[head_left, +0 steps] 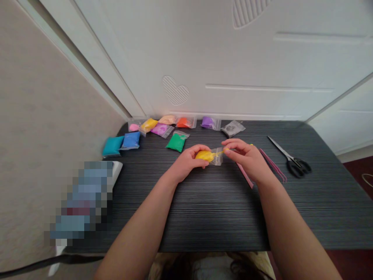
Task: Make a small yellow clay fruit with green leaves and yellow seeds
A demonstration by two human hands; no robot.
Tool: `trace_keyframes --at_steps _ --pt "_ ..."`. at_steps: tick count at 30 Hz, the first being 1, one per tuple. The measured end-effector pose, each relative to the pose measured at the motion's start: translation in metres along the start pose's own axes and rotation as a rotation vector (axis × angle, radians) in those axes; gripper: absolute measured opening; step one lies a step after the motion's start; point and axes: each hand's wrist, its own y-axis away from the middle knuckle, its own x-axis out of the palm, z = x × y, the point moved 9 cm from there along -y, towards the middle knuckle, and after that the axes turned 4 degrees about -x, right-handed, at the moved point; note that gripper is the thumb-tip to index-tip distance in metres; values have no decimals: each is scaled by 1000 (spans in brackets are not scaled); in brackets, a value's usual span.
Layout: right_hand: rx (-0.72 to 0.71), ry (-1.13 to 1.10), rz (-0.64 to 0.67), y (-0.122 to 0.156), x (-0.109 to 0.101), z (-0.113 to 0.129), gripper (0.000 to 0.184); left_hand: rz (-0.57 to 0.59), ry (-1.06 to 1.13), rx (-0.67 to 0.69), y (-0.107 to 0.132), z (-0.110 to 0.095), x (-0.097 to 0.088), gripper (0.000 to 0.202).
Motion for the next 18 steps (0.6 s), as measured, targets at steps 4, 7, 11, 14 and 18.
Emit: trace_keyframes --at_steps 4,7,11,14,18 --pt "20 -39 -68 1 -10 -2 11 -49 -3 14 0 -1 -6 34" --pt "52 -10 -25 1 -2 -5 16 -66 0 25 -1 -1 -8 34" --pt "54 75 19 2 9 -5 20 -82 -3 45 -1 -2 -8 34" --pt "40 140 45 2 13 -3 20 -91 -32 44 0 -2 -8 34" --pt "54 188 99 3 18 -7 19 -117 -151 57 1 -6 -9 35"
